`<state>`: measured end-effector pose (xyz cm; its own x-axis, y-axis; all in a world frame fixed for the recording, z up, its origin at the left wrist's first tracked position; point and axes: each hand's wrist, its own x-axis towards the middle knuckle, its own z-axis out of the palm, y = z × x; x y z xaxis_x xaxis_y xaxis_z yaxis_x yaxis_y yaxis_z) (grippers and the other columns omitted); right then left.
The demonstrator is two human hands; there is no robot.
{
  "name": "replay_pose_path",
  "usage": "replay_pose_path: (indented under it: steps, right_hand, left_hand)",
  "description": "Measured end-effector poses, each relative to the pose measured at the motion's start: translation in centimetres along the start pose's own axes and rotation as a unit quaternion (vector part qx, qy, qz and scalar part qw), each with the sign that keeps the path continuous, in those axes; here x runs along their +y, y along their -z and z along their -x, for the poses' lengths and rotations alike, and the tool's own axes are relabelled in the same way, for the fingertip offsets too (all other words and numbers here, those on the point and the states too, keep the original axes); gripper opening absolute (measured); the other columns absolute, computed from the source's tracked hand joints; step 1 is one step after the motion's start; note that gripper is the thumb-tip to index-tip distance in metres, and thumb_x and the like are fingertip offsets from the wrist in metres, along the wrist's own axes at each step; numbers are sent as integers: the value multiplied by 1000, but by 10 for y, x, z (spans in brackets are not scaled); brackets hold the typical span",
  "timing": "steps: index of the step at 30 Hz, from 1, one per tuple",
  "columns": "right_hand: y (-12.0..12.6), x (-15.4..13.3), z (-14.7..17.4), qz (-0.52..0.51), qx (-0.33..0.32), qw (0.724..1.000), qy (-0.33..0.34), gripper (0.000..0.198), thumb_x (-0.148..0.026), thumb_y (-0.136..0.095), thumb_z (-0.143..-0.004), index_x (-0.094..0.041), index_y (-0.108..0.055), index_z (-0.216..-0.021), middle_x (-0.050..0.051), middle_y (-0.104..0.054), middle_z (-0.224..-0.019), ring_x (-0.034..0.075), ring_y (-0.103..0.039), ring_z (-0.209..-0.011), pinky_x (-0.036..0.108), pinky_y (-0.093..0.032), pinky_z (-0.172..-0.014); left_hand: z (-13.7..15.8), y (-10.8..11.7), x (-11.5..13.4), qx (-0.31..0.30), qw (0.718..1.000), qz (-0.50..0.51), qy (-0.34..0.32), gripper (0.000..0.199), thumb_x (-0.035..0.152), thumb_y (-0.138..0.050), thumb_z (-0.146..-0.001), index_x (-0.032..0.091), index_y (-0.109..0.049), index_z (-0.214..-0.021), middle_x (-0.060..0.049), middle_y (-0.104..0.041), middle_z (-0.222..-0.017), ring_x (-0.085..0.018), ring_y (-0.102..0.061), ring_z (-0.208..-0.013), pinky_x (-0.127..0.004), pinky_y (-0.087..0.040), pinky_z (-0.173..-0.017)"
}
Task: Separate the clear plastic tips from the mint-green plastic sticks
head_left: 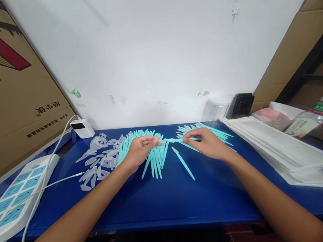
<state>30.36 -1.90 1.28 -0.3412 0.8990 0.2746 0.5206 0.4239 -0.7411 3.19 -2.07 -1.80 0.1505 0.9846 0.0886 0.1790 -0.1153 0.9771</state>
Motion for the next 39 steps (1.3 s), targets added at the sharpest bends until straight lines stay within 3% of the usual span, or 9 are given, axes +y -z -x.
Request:
replay_pose_path:
  steps: [10,19,26,32,36,39]
  right_hand:
    - [0,0,0,10,-8,1000,2,24,-38,-63,-87,-21,-77,-80,5,-78,-91,26,-70,-93,37,-53,-85]
    - [-6,-2,2,-6,-21,1000,17,26,-42,-63,-91,-22,-79,-88,5,-78,-95,25,-70,-95,34,-54,-82]
    - [-15,-6,3,-28,-42,998,27,32,-46,-60,-93,-21,-78,-87,6,-78,-93,25,-69,-92,32,-52,-74]
    - [-20,-3,3,-30,-44,998,34,32,-46,-60,-94,-21,-80,-92,5,-78,-95,25,-69,-91,32,-52,-74]
    - [-19,-3,1,-27,-42,998,26,33,-48,-60,-93,-21,-80,-93,6,-78,-96,25,-70,-92,33,-52,-73]
    - [-13,4,-4,-19,-20,999,17,30,-45,-61,-91,-20,-79,-88,5,-78,-95,26,-70,-95,35,-53,-84]
  left_hand:
    - [1,-2,3,9,1000,12,9,45,57,-77,-82,18,-79,-104,-13,-80,-100,-17,-63,-66,-29,-44,-62]
    - [4,-3,4,-9,1000,10,14,45,55,-76,-84,16,-79,-107,-14,-80,-102,-18,-65,-69,-29,-44,-62]
    - [6,-8,2,-19,1000,20,5,39,50,-79,-83,15,-79,-101,-14,-81,-97,-26,-73,-91,-35,-51,-80]
    - [4,-6,-4,-28,999,32,-8,35,48,-80,-83,16,-79,-97,-13,-81,-94,-27,-74,-96,-38,-49,-93]
    - [5,-8,0,-26,1000,16,-3,37,51,-78,-83,16,-78,-98,-13,-80,-95,-22,-70,-80,-32,-50,-76]
    - [6,-11,4,-7,999,22,25,39,52,-75,-85,17,-74,-102,-7,-75,-84,-9,-47,-51,-25,-35,-51]
